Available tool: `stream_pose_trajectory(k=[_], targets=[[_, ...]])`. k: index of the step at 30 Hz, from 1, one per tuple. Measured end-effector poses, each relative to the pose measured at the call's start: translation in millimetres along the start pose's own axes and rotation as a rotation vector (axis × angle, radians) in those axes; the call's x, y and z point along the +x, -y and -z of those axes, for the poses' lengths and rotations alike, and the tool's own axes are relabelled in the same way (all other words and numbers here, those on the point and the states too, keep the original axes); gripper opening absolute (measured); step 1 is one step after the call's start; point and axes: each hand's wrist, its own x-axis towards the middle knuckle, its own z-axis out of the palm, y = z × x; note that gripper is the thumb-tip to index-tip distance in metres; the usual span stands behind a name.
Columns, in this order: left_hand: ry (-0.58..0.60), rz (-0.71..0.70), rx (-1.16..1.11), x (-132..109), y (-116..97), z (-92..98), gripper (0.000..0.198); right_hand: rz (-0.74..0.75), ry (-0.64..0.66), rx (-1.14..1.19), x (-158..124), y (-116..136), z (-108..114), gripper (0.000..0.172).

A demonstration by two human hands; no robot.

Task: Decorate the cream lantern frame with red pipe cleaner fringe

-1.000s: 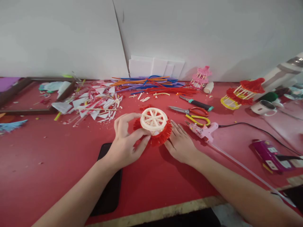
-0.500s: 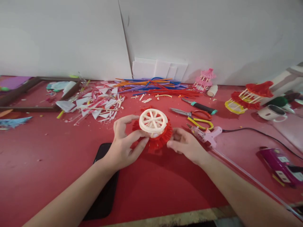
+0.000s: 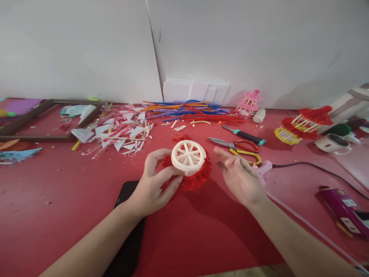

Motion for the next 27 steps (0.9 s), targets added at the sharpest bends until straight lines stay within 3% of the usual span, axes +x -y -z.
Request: stream_pose_trajectory(k=[3,6,10,13,17,20,27], targets=[[-0.004,-0.008,-0.026,0.9,0.6,0.5,0.019,-0.230,0.018,0.122,1.7,3.9,-2.4,0.022],[0.002,-0.003,-0.042,1.6,1.5,1.1,0.019,-0.274,-0.092,0.023,2.9,3.2,0.6,0.028],[-0.020,0.016,-0.004,2.9,-0.4,2.9,0.014,0.009,-0.196,-0.481,-4.1,1.3,4.0,0.021],[-0.035,0.024,0.059,5.1,-6.1,5.1,0.010,0.370,-0.032,-0.876,-12.4,4.8,-1.7,0.007],[-0.064,-0.021,0.167,8.1,-15.2,6.9,0.008,0.704,0.112,-1.096,-18.1,8.0,-15.9,0.014],[-0.089,-0.055,0.206,8.3,-19.0,5.5,0.010,0.786,0.147,-1.206,-20.0,5.5,-22.2,0.017],[-0.075,-0.085,0.049,3.2,-18.3,4.2,0.027,0.756,0.146,-1.252,-19.7,3.9,-21.4,0.024]])
